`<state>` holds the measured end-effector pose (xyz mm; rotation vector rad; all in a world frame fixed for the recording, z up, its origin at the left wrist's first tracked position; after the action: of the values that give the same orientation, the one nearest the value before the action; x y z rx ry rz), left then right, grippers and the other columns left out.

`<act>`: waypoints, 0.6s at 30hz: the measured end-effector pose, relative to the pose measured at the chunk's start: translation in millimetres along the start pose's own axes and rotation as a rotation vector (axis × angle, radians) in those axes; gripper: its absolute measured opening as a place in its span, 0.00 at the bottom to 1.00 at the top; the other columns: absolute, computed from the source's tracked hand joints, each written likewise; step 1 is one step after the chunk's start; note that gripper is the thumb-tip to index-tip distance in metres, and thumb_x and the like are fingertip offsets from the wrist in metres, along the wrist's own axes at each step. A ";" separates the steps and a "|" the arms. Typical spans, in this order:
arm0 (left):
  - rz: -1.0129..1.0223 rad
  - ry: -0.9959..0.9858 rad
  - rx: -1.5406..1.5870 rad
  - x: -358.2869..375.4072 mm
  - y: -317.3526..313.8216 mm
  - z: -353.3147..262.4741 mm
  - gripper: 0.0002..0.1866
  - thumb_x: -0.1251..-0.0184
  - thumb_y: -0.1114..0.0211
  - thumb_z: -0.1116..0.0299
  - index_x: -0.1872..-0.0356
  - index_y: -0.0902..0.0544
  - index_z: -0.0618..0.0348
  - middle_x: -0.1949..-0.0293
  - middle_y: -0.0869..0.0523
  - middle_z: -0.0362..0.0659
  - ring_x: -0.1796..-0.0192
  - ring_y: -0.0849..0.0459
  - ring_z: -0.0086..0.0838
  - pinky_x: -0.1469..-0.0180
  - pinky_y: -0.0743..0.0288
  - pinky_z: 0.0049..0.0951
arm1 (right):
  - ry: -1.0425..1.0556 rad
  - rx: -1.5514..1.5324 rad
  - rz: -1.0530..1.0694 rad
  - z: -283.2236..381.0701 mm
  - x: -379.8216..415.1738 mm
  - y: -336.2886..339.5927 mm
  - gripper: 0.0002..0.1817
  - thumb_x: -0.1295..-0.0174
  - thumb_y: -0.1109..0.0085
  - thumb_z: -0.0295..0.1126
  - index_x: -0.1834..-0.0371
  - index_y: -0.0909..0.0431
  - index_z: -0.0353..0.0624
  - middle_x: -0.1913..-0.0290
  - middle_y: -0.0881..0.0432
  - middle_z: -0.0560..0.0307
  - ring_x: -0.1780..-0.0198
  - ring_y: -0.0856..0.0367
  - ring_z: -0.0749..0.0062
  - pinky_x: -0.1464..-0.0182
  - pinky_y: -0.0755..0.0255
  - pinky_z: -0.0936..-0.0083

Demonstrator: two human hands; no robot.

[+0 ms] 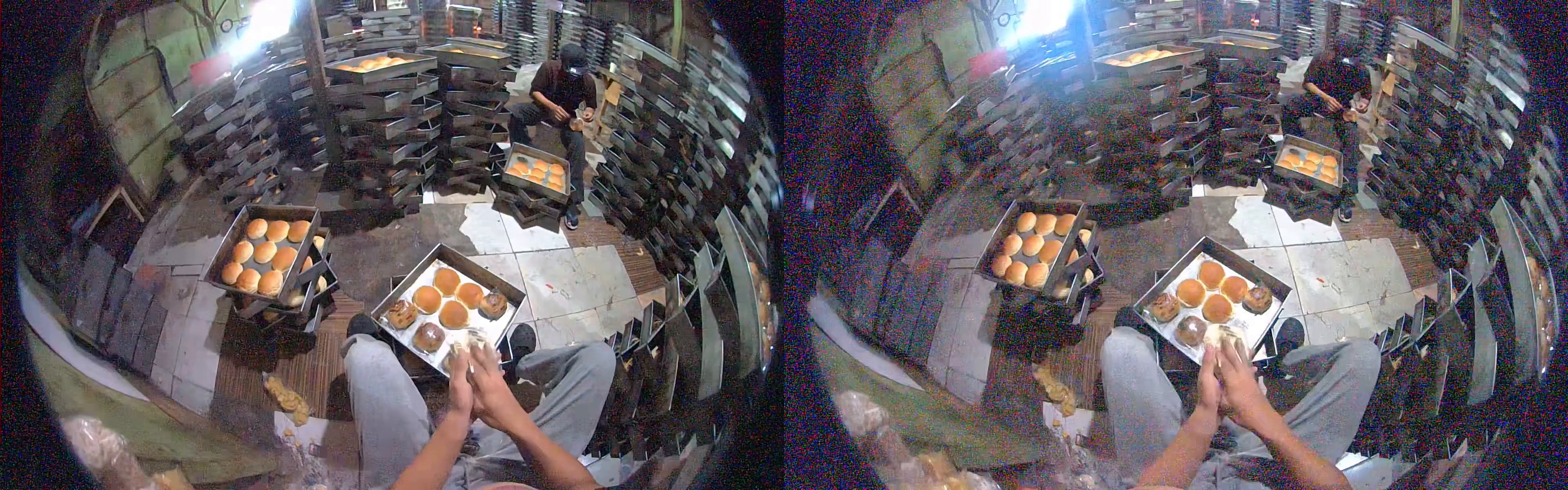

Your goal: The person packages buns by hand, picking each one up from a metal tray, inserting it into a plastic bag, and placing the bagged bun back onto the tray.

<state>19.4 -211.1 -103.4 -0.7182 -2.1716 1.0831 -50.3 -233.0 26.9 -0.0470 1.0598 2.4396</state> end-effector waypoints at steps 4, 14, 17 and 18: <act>-0.041 0.162 0.195 6.6 -11.8 -61.1 0.31 0.19 0.54 0.39 0.37 0.24 0.57 0.47 0.15 0.47 0.49 0.15 0.40 0.40 0.21 0.39 | 0.064 -0.106 0.124 18.8 -3.4 -7.2 0.19 0.31 0.39 0.27 0.37 0.22 0.37 0.33 0.25 0.36 0.28 0.29 0.44 0.25 0.38 0.57; -0.154 -0.050 0.179 7.3 -10.0 -99.6 0.31 0.23 0.49 0.40 0.34 0.25 0.55 0.41 0.15 0.48 0.41 0.15 0.42 0.45 0.18 0.50 | -0.181 -0.806 0.955 3.9 16.1 18.1 0.13 0.26 0.39 0.35 0.52 0.18 0.32 0.58 0.15 0.57 0.57 0.18 0.76 0.52 0.22 0.71; -0.072 -0.009 0.111 29.9 -25.1 -117.7 0.32 0.20 0.52 0.39 0.33 0.26 0.55 0.40 0.16 0.50 0.39 0.16 0.45 0.44 0.19 0.54 | -0.124 -0.204 0.005 15.9 -10.0 41.4 0.15 0.35 0.32 0.28 0.46 0.15 0.40 0.49 0.14 0.49 0.51 0.13 0.66 0.46 0.20 0.69; -0.037 -0.055 0.006 44.6 -32.1 -120.9 0.32 0.19 0.54 0.39 0.33 0.26 0.56 0.40 0.16 0.50 0.39 0.16 0.45 0.41 0.21 0.56 | -0.069 -0.346 -0.057 21.7 -12.2 40.6 0.14 0.36 0.31 0.27 0.47 0.14 0.40 0.48 0.14 0.50 0.50 0.13 0.65 0.45 0.21 0.69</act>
<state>69.3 -136.0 -5.9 -0.6498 -2.2184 1.1022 -53.9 -246.7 72.3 -0.1035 0.5901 2.5241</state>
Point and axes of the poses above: each hand's wrist, its own x-axis away from the middle knuckle, its own y-axis out of the back of the hand, z = x × y, the point moved 3 cm from there along -x, towards the middle knuckle
